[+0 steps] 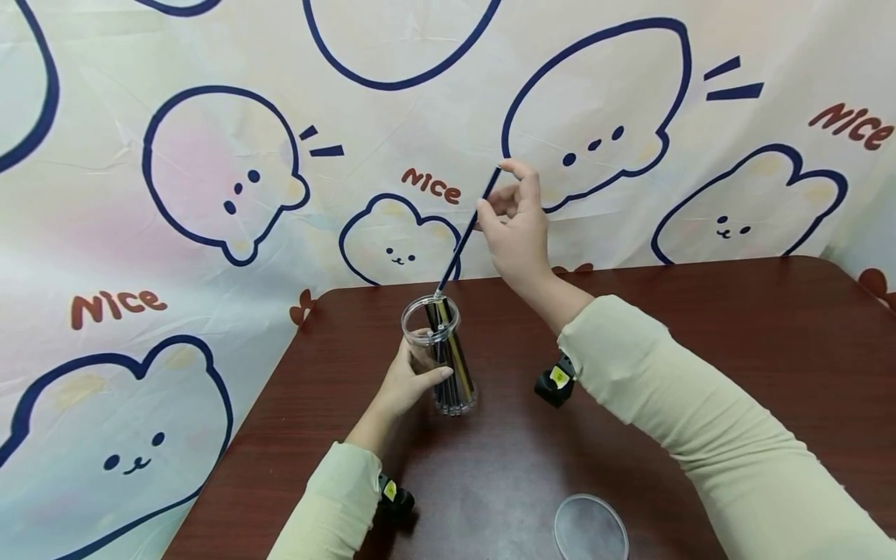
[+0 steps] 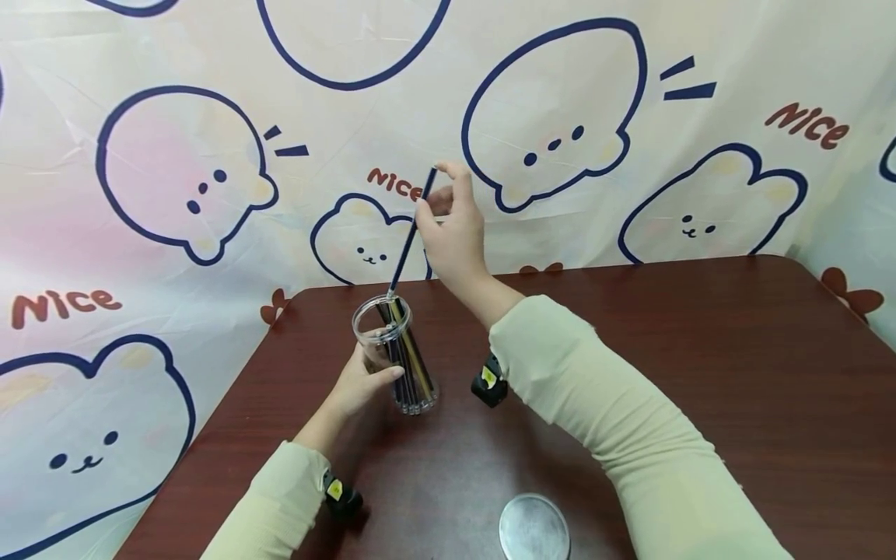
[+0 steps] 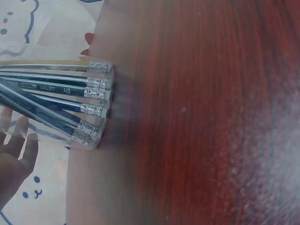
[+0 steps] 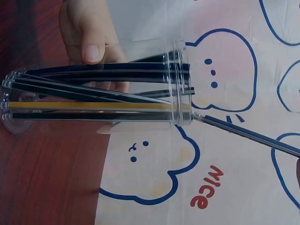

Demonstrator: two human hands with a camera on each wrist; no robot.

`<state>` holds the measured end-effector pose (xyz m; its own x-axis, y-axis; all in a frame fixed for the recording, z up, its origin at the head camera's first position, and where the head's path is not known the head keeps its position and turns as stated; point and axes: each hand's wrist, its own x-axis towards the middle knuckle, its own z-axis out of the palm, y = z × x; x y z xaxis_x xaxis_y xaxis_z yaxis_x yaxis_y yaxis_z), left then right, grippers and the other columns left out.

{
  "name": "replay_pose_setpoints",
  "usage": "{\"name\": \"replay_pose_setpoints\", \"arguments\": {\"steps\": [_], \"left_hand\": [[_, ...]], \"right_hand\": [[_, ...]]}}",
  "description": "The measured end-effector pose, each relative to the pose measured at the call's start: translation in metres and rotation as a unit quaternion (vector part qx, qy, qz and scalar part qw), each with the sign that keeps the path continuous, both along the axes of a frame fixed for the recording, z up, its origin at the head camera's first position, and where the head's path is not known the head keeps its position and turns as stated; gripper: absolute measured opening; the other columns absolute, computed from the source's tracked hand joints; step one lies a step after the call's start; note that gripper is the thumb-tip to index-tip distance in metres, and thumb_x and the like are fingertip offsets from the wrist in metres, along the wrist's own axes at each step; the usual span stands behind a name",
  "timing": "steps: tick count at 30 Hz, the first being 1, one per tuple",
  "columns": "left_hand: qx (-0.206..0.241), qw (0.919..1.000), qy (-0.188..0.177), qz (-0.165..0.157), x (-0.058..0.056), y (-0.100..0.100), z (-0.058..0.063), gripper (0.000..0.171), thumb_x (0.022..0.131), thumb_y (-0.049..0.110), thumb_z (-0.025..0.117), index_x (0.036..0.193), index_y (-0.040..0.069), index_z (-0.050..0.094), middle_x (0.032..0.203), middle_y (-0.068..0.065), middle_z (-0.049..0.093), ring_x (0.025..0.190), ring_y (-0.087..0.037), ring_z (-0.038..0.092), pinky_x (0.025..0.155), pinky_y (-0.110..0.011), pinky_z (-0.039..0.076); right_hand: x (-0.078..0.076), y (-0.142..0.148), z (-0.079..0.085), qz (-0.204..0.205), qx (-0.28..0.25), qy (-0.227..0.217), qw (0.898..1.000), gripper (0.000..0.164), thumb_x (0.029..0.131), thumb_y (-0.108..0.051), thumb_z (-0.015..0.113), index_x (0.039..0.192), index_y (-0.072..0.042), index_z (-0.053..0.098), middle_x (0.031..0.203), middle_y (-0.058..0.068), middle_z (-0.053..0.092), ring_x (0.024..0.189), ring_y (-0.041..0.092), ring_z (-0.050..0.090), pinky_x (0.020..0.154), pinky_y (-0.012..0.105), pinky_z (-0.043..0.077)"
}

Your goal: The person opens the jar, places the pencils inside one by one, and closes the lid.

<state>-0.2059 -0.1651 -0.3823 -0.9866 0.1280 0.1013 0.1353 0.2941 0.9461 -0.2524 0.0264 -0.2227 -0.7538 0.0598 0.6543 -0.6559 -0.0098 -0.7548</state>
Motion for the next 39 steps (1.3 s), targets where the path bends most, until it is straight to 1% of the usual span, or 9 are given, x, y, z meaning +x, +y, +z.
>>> {"name": "replay_pose_setpoints", "arguments": {"steps": [5,9,14,20,23,27,29,33,39], "left_hand": [[-0.009,0.9999,-0.005,0.004,0.001,0.0,0.002,0.068,0.074,0.011,0.066,0.129,0.01,0.026,0.108,-0.011,0.046,0.092,-0.02,0.046,0.076,-0.034,0.038],[0.006,0.9999,0.004,-0.009,0.002,0.001,0.001,0.065,0.074,0.014,0.067,0.127,0.013,0.028,0.118,-0.009,0.043,0.1,-0.02,0.045,0.082,-0.035,0.037],[0.012,0.9996,0.024,-0.012,0.002,0.001,-0.002,0.061,0.074,0.015,0.067,0.123,0.014,0.031,0.116,-0.009,0.044,0.099,-0.02,0.045,0.081,-0.036,0.037],[0.018,0.9994,0.026,-0.014,0.001,0.001,-0.002,0.06,0.074,0.01,0.066,0.123,0.012,0.031,0.114,-0.009,0.044,0.096,-0.019,0.045,0.08,-0.034,0.037],[0.015,0.9994,0.029,-0.01,0.008,0.005,0.008,0.059,0.074,0.004,0.065,0.123,0.007,0.032,0.106,-0.01,0.045,0.089,-0.017,0.045,0.075,-0.031,0.038],[0.02,0.9994,0.026,-0.01,0.016,0.011,0.02,0.058,0.074,0.0,0.062,0.123,0.003,0.031,0.109,-0.011,0.044,0.089,-0.017,0.044,0.077,-0.031,0.036],[0.027,0.9993,0.024,-0.013,0.016,0.011,0.021,0.058,0.075,-0.001,0.061,0.124,0.004,0.03,0.114,-0.012,0.042,0.093,-0.018,0.044,0.08,-0.031,0.036],[0.031,0.999,0.026,-0.017,0.015,0.011,0.021,0.057,0.075,0.0,0.062,0.123,0.003,0.03,0.114,-0.012,0.043,0.093,-0.017,0.045,0.079,-0.031,0.036],[0.033,0.999,0.019,-0.023,0.013,0.009,0.018,0.058,0.076,0.0,0.061,0.124,0.003,0.029,0.117,-0.012,0.042,0.096,-0.018,0.044,0.081,-0.031,0.035]], "right_hand": [[0.003,-0.004,0.001,0.005,0.014,0.028,1.0,0.042,0.084,0.0,0.049,0.121,-0.01,0.031,0.081,0.006,0.044,0.072,0.015,0.05,0.06,0.025,0.044],[0.005,-0.007,0.0,0.01,0.002,0.035,0.999,0.042,0.084,0.001,0.05,0.121,-0.009,0.033,0.079,0.006,0.044,0.071,0.015,0.05,0.057,0.024,0.042],[0.006,-0.012,-0.002,0.026,0.001,0.053,0.998,0.041,0.083,0.002,0.05,0.12,-0.007,0.034,0.078,0.007,0.045,0.07,0.016,0.051,0.056,0.024,0.042],[0.005,-0.018,-0.014,0.03,0.043,0.064,0.997,0.04,0.083,0.002,0.05,0.119,-0.007,0.036,0.084,0.01,0.051,0.073,0.016,0.054,0.057,0.026,0.044],[0.007,-0.021,-0.019,0.034,0.057,0.083,0.994,0.039,0.082,0.003,0.051,0.117,-0.006,0.038,0.085,0.011,0.054,0.074,0.015,0.056,0.058,0.026,0.045],[0.009,-0.025,-0.027,0.035,0.08,0.123,0.989,0.035,0.079,0.005,0.052,0.112,-0.002,0.044,0.082,0.012,0.057,0.072,0.018,0.056,0.061,0.024,0.046],[0.01,-0.026,-0.033,0.042,0.097,0.137,0.985,0.034,0.077,0.007,0.053,0.11,0.0,0.046,0.081,0.013,0.058,0.073,0.019,0.056,0.064,0.024,0.046],[0.015,-0.026,-0.046,0.053,0.14,0.151,0.977,0.03,0.076,0.009,0.053,0.105,0.004,0.049,0.081,0.014,0.057,0.074,0.019,0.056,0.064,0.023,0.046],[0.022,-0.023,-0.064,0.061,0.203,0.158,0.964,0.024,0.077,0.007,0.053,0.1,0.002,0.051,0.087,0.013,0.057,0.075,0.016,0.055,0.064,0.022,0.045]]}}
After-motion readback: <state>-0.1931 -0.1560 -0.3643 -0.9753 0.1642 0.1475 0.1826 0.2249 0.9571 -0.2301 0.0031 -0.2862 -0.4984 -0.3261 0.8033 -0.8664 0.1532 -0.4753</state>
